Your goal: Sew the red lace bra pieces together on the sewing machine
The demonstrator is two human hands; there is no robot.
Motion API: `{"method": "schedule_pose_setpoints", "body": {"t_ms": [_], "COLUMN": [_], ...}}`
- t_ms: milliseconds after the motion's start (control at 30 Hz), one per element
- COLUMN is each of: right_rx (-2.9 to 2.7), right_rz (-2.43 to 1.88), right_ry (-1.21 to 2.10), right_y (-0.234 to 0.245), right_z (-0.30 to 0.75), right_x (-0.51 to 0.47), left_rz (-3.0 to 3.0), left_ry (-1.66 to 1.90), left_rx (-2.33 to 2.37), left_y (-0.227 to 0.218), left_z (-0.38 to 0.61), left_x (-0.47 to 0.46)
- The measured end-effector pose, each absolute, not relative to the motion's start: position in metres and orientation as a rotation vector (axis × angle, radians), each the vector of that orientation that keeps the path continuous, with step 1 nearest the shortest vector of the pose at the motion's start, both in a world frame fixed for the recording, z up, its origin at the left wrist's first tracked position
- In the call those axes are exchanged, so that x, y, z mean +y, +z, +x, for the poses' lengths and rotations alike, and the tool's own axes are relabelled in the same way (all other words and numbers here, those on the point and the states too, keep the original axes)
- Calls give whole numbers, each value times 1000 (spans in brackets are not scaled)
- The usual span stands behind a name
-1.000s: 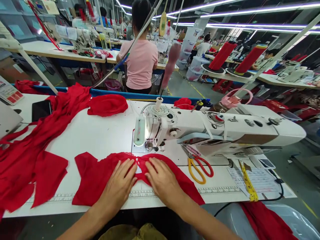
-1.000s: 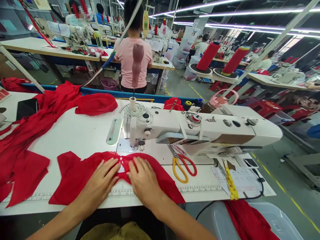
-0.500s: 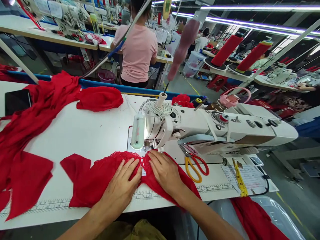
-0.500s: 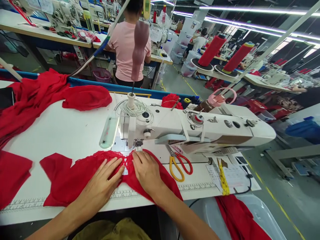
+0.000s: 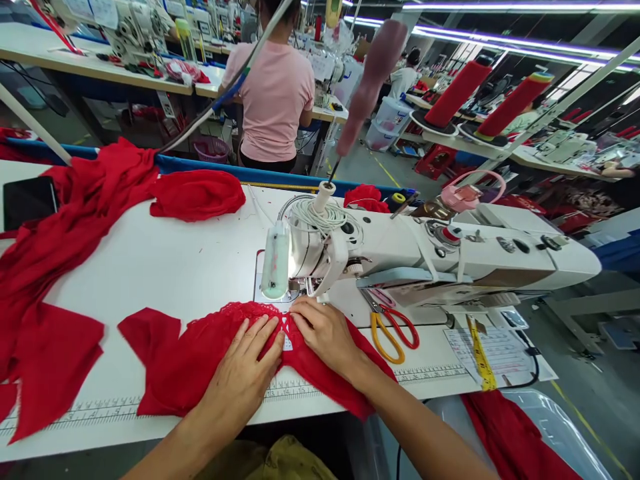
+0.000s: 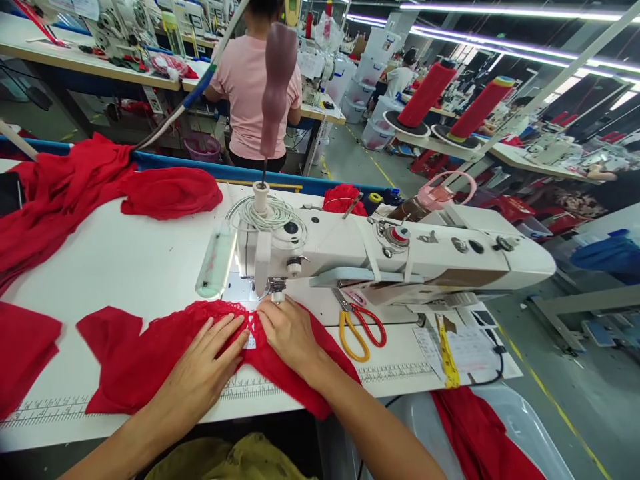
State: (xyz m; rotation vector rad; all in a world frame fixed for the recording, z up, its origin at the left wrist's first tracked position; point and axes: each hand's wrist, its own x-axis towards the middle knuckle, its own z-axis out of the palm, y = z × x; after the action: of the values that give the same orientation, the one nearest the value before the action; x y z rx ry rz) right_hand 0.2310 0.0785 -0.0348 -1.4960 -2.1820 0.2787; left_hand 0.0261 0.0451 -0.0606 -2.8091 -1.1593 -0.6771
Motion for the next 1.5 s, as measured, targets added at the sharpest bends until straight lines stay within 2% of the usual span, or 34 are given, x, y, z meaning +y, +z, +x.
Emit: {"method": "schedule_pose_setpoints", "body": {"t_ms": [433, 567, 767, 967, 1200, 1500], "right_rx": [-2188, -2176, -2168, -2276, -2447, -2321], "right_rz": [-1633, -1605, -1564, -1613, -1762, -1633], "right_ry": [253, 324, 490, 541, 220, 216], "right_y": [-31, -31, -27, -16, -23, -28], "right_z": [225, 232, 239, 230, 216, 230], "right_x": [91, 93, 88, 89, 91, 87], "left_rz": [-2754, -2726, -2756, -2788, -2863, -2836], "left_ry": [-686, -736, -570, -577, -605, -641], "left_rx": [-1018, -1088, -1033, -1085, -986, -1055], "left_y": [-51, -55, -48, -44, -49, -51], "left_z": [34, 37, 33, 34, 34, 37], "left_x": [36, 34, 34, 36, 38, 37]}}
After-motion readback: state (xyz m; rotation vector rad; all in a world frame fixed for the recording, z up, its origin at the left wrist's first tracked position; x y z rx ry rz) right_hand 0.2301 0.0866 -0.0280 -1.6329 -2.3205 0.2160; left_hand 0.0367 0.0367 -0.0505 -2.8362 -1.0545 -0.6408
